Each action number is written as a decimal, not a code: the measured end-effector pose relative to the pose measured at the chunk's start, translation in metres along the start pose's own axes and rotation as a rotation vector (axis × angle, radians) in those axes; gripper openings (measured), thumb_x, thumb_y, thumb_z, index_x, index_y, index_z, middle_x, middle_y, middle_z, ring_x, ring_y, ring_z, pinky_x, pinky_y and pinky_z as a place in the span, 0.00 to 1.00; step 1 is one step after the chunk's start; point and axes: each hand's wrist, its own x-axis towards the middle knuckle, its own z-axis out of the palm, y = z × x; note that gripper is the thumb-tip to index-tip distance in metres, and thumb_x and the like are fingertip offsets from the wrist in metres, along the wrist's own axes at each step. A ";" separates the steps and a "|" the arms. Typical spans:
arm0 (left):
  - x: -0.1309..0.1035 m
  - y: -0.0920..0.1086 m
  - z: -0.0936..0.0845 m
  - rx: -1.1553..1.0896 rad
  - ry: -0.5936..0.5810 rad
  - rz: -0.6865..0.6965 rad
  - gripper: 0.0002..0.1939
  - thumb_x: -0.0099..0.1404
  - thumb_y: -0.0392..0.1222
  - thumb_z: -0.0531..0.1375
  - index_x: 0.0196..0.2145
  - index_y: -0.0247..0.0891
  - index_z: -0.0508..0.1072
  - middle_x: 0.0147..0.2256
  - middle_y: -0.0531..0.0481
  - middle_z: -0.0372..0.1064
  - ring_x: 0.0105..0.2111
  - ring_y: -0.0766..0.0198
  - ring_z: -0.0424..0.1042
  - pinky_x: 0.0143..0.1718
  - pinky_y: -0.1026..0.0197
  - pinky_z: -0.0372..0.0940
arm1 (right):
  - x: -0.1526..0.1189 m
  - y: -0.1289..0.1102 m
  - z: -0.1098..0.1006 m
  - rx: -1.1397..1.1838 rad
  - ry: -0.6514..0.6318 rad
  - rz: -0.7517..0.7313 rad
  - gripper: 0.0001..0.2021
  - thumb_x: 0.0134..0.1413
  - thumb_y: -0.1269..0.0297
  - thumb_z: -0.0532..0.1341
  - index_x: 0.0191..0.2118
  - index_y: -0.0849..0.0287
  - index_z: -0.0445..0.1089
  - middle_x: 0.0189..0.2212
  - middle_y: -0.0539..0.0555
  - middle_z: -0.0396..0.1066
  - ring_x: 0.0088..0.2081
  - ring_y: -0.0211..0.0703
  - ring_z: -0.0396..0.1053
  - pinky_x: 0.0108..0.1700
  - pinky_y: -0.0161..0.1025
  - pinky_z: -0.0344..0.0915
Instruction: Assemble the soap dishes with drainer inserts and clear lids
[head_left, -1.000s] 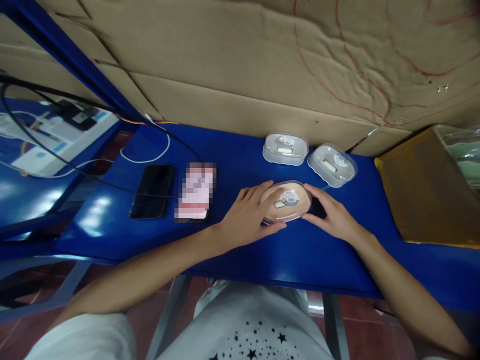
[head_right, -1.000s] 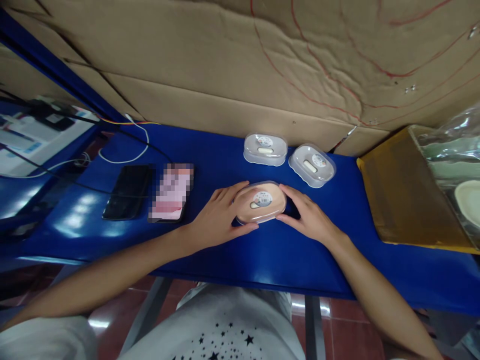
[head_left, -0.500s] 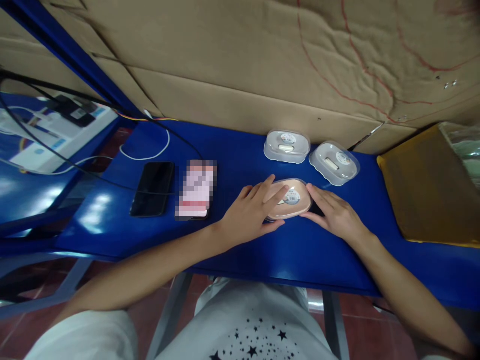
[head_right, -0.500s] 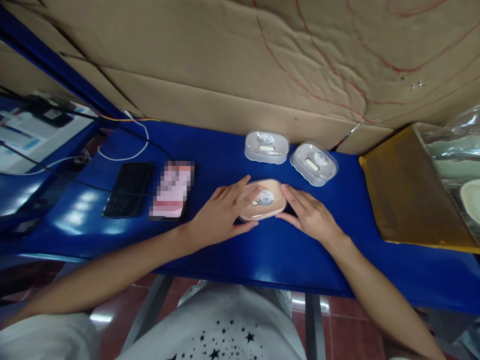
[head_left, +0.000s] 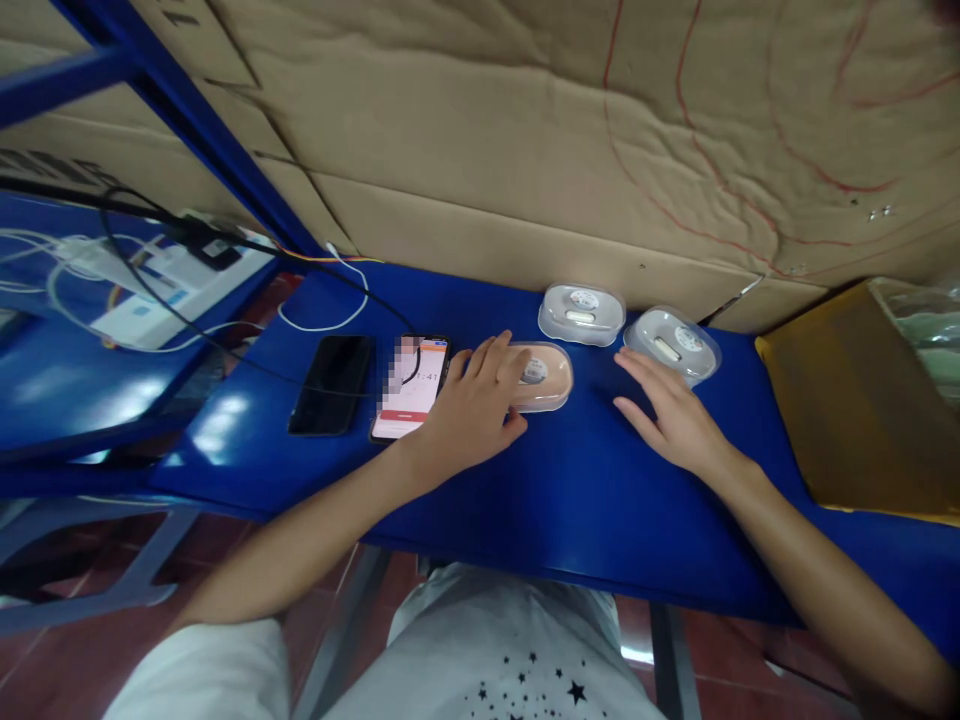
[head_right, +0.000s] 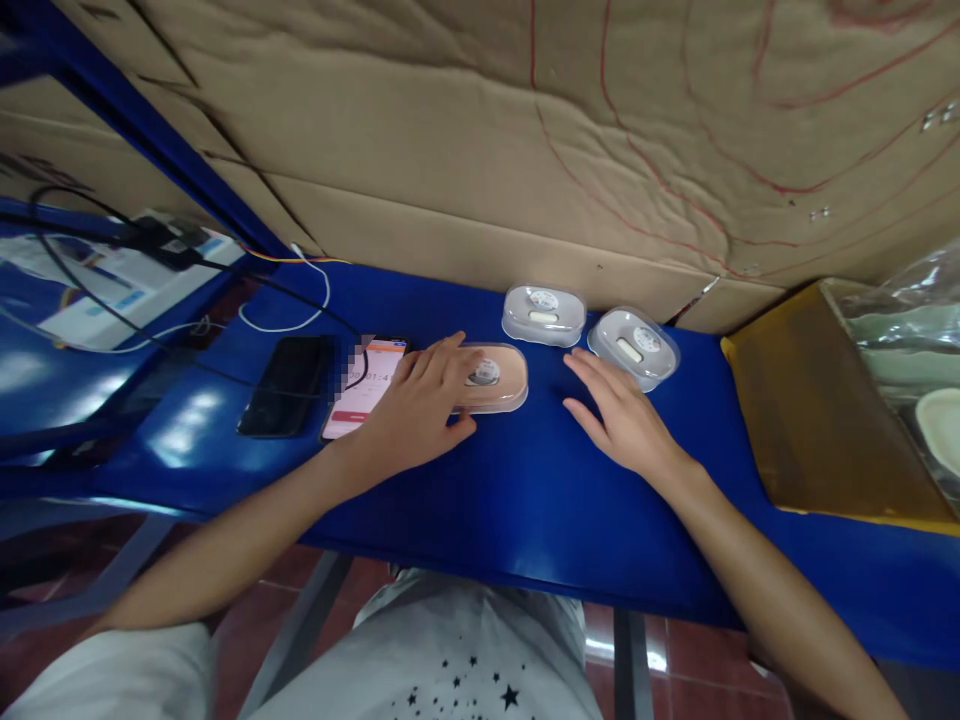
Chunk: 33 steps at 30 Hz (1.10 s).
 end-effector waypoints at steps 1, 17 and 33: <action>0.000 -0.004 -0.003 -0.002 -0.011 0.004 0.36 0.65 0.35 0.61 0.69 0.28 0.64 0.73 0.22 0.54 0.73 0.31 0.57 0.69 0.33 0.57 | 0.013 0.002 -0.003 -0.026 -0.005 -0.009 0.33 0.76 0.53 0.57 0.80 0.45 0.50 0.77 0.59 0.58 0.75 0.64 0.59 0.74 0.67 0.59; -0.006 -0.009 -0.013 -0.217 -0.112 0.248 0.34 0.67 0.51 0.73 0.64 0.42 0.67 0.68 0.35 0.65 0.71 0.39 0.63 0.69 0.36 0.60 | 0.052 0.024 -0.010 0.034 -0.144 -0.038 0.28 0.65 0.43 0.67 0.64 0.47 0.67 0.61 0.62 0.69 0.66 0.67 0.69 0.66 0.68 0.68; 0.064 -0.053 -0.018 -0.106 0.057 -0.170 0.35 0.73 0.55 0.66 0.69 0.39 0.60 0.70 0.32 0.60 0.72 0.39 0.60 0.69 0.35 0.58 | 0.147 0.060 0.015 0.179 -0.146 -0.031 0.26 0.60 0.46 0.69 0.59 0.53 0.75 0.55 0.62 0.77 0.57 0.61 0.77 0.62 0.62 0.72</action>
